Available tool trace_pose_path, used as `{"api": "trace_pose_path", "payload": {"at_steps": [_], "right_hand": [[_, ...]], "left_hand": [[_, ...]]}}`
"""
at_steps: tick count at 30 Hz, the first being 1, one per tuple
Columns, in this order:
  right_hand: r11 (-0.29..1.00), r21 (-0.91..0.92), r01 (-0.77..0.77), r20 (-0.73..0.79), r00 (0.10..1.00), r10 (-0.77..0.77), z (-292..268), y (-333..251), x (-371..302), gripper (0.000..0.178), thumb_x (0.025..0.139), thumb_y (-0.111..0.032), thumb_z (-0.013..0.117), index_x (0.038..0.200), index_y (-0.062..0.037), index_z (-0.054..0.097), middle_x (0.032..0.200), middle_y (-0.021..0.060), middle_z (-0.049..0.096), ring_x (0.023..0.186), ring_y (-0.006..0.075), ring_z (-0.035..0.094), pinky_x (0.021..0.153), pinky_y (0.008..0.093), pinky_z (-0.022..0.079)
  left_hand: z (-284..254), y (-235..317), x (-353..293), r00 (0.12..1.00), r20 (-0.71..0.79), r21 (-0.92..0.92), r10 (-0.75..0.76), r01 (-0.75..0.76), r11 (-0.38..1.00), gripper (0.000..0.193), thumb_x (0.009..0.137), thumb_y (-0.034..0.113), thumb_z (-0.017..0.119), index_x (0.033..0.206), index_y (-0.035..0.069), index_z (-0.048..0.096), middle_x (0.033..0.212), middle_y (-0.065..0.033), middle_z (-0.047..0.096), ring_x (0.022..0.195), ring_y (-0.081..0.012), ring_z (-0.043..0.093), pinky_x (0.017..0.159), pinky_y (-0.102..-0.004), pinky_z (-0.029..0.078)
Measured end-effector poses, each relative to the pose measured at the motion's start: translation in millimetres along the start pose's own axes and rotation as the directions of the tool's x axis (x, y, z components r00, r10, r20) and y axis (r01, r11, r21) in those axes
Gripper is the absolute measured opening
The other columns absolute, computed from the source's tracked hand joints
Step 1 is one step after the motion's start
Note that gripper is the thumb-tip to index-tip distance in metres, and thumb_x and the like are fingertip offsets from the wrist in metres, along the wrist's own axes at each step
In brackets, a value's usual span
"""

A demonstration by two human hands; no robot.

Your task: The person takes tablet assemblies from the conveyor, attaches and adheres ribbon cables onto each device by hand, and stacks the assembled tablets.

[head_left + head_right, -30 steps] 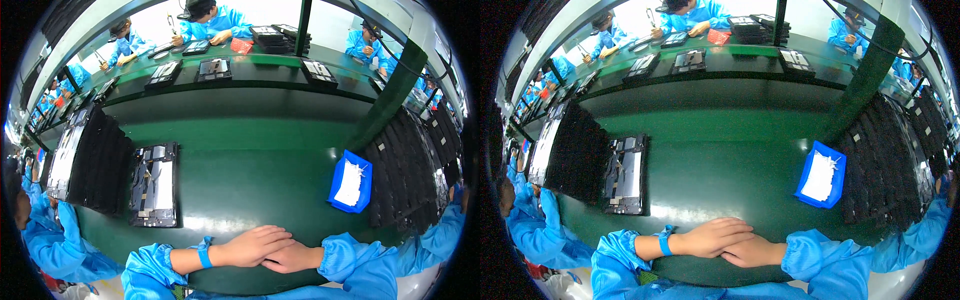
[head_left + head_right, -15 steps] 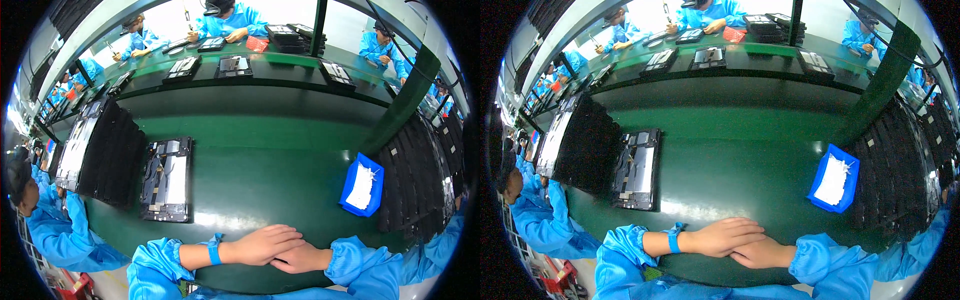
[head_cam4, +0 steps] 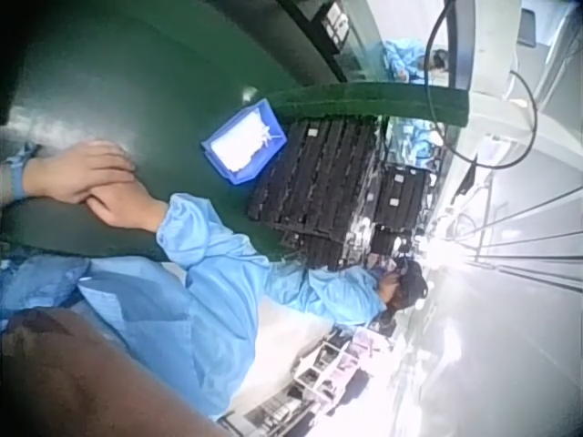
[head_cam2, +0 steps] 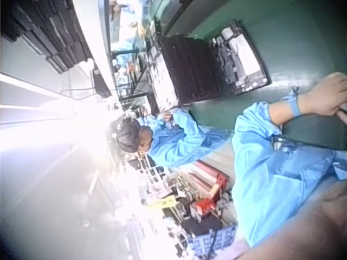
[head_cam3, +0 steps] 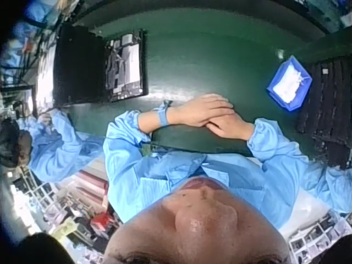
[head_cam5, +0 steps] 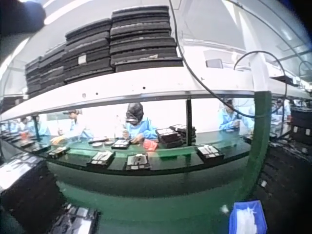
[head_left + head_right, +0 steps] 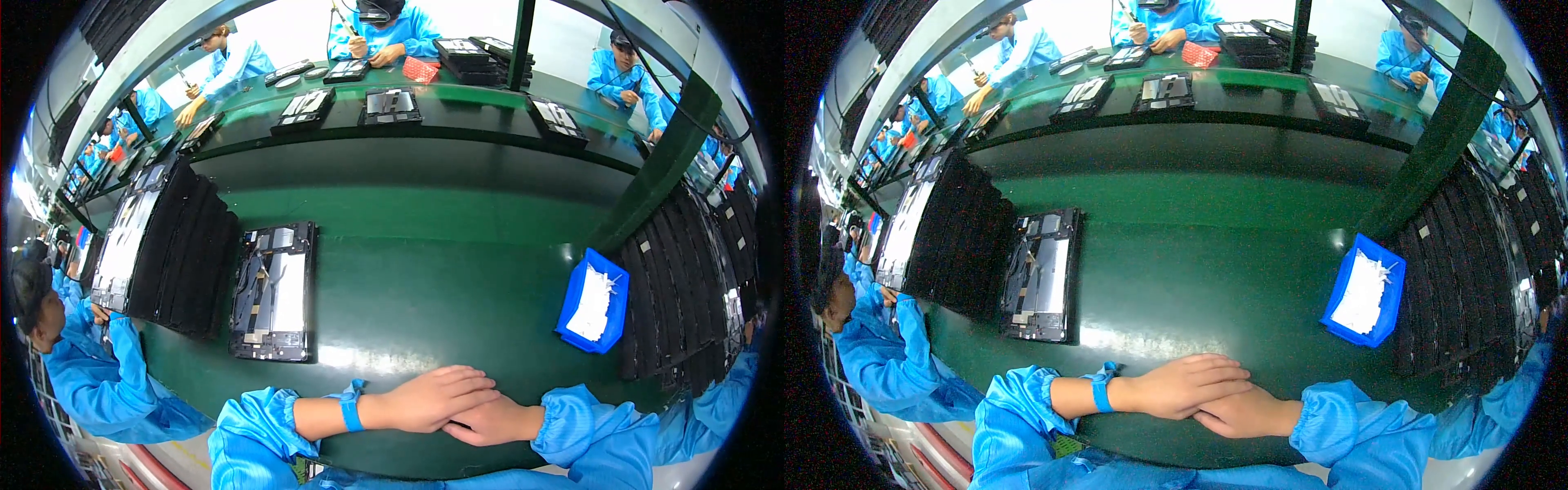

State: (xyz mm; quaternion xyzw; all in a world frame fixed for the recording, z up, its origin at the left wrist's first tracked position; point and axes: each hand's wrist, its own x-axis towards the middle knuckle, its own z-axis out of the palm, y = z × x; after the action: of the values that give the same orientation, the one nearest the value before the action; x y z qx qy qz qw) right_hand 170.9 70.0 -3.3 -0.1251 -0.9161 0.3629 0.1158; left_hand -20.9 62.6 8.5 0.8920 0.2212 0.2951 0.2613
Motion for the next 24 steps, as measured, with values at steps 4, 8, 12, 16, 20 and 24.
{"api": "trace_pose_path", "payload": {"at_steps": [4,8,12,16,20,24], "right_hand": [[1.000,0.004,-0.004,0.002,1.000,0.004,-1.6,-0.1,0.9,0.021,0.088,-0.021,0.061,0.104,-0.0089,0.066,0.100,0.0144,0.063,0.095,0.0330,0.058,0.083,0.0420,0.048],[1.000,-0.001,-0.005,0.027,1.000,0.005,-1.6,1.7,1.3,0.021,0.088,-0.022,0.060,0.105,-0.0096,0.066,0.101,0.0143,0.063,0.096,0.0329,0.058,0.083,0.0418,0.048],[1.000,0.000,-0.007,0.031,0.999,0.007,-1.2,0.6,0.1,0.022,0.089,-0.023,0.060,0.106,-0.0097,0.066,0.102,0.0144,0.063,0.096,0.0331,0.058,0.084,0.0418,0.048],[1.000,-0.004,-0.007,0.022,1.000,0.007,-0.2,-0.1,0.2,0.023,0.089,-0.023,0.060,0.106,-0.0090,0.066,0.103,0.0151,0.063,0.097,0.0336,0.058,0.084,0.0419,0.048],[1.000,-0.012,-0.003,0.030,1.000,0.003,-1.1,-1.0,-0.3,0.023,0.089,-0.023,0.060,0.106,-0.0085,0.066,0.104,0.0157,0.063,0.097,0.0341,0.058,0.085,0.0423,0.048],[1.000,-0.015,0.003,0.031,1.000,-0.002,-1.6,-0.2,0.8,0.023,0.088,-0.023,0.060,0.106,-0.0086,0.066,0.103,0.0157,0.063,0.097,0.0342,0.058,0.085,0.0424,0.048]], "left_hand": [[-0.4,-1.1,-0.3,1.000,0.002,0.001,-0.003,0.003,1.000,0.058,0.077,0.010,0.059,0.133,0.002,0.048,0.131,-0.0176,0.051,0.121,-0.0351,0.049,0.106,-0.0463,0.037],[-0.9,-0.9,0.3,1.000,-0.003,0.000,-0.006,0.006,1.000,0.057,0.077,0.010,0.059,0.132,0.002,0.048,0.131,-0.0175,0.051,0.121,-0.0349,0.049,0.106,-0.0460,0.037],[-0.2,0.2,0.9,1.000,-0.003,0.007,0.000,0.000,1.000,0.057,0.077,0.011,0.059,0.132,0.002,0.049,0.130,-0.0177,0.051,0.121,-0.0346,0.050,0.106,-0.0457,0.037],[0.2,0.5,0.4,1.000,-0.009,0.010,0.001,-0.001,1.000,0.057,0.077,0.011,0.059,0.132,0.002,0.049,0.130,-0.0179,0.052,0.121,-0.0344,0.050,0.106,-0.0456,0.038],[-0.3,1.7,1.1,1.000,-0.004,0.014,0.005,-0.005,1.000,0.056,0.077,0.011,0.059,0.131,0.002,0.049,0.130,-0.0178,0.052,0.121,-0.0343,0.050,0.106,-0.0455,0.038],[-0.7,1.1,1.1,1.000,-0.008,0.013,0.004,-0.004,1.000,0.056,0.077,0.011,0.059,0.131,0.001,0.049,0.130,-0.0179,0.052,0.121,-0.0344,0.050,0.106,-0.0455,0.038]]}}
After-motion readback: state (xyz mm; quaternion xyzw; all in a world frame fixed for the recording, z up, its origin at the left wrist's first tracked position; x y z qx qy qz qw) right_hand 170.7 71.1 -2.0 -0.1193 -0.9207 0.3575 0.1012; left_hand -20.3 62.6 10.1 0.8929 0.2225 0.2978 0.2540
